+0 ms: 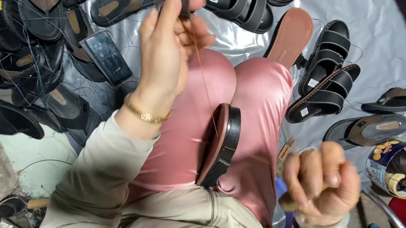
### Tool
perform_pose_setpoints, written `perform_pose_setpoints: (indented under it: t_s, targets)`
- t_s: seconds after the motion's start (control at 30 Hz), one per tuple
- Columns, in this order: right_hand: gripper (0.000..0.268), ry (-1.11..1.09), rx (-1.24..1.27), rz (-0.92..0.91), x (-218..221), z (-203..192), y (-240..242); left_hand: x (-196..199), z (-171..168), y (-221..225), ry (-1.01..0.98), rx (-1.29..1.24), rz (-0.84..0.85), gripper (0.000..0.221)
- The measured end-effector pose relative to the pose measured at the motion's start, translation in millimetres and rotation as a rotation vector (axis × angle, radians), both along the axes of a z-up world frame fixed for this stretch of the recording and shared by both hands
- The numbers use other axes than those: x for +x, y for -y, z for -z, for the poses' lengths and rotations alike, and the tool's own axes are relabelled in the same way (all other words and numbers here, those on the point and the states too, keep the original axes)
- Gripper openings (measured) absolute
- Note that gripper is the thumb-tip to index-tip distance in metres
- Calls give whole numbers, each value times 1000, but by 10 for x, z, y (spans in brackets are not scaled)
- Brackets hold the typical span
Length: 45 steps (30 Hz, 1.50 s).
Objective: The person sews a leather strap onto the side of a sandal by hand using a needle and thread, pulling the thread tight after each stitch.
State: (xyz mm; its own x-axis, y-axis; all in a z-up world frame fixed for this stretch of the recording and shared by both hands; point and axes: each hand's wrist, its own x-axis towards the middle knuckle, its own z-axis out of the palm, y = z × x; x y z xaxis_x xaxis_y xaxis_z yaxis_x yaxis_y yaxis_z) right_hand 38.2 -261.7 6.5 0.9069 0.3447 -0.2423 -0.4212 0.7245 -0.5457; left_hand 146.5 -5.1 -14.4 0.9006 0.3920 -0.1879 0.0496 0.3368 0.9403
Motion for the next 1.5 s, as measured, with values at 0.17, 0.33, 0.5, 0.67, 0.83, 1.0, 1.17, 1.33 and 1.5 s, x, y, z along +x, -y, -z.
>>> perform_pose_setpoints:
  t_s: [0.17, 0.33, 0.5, 0.67, 0.83, 1.0, 1.17, 1.33, 1.5]
  targets:
    - [31, -104, -406, 27, -187, 9, -26, 77, 282, -140, -142, -333, -214, 35]
    - [12, 322, -1248, 78, 22, -250, 165, -268, 173, -848, -264, 79, 340, 20]
    - [40, 867, -1676, -423, -7, -309, 70, -743, 291, -802, -178, 1543, 387, 49]
    - [47, 1147, -1804, -714, 53, -317, -124, -1049, 21, -71, 167, 1098, 845, 84]
    - [44, 1131, -1786, -704, 77, -327, -146, -993, 34, -53, 174, 1084, 885, 86]
    - [51, 1155, -1807, -710, 92, -319, -148, -969, 22, -61, 187, 1082, 876, 84]
    - [55, 1193, -1854, -696, 95, -296, -117, -956, 7, -73, 199, 1019, 869, 85]
    - [52, 1265, -1912, -673, 113, -353, -164, -962, 10, -71, 223, 1047, 843, 80]
    - [44, 1427, -2069, -795, 212, -472, -259, -996, 80, 15, 250, 1021, 787, 79]
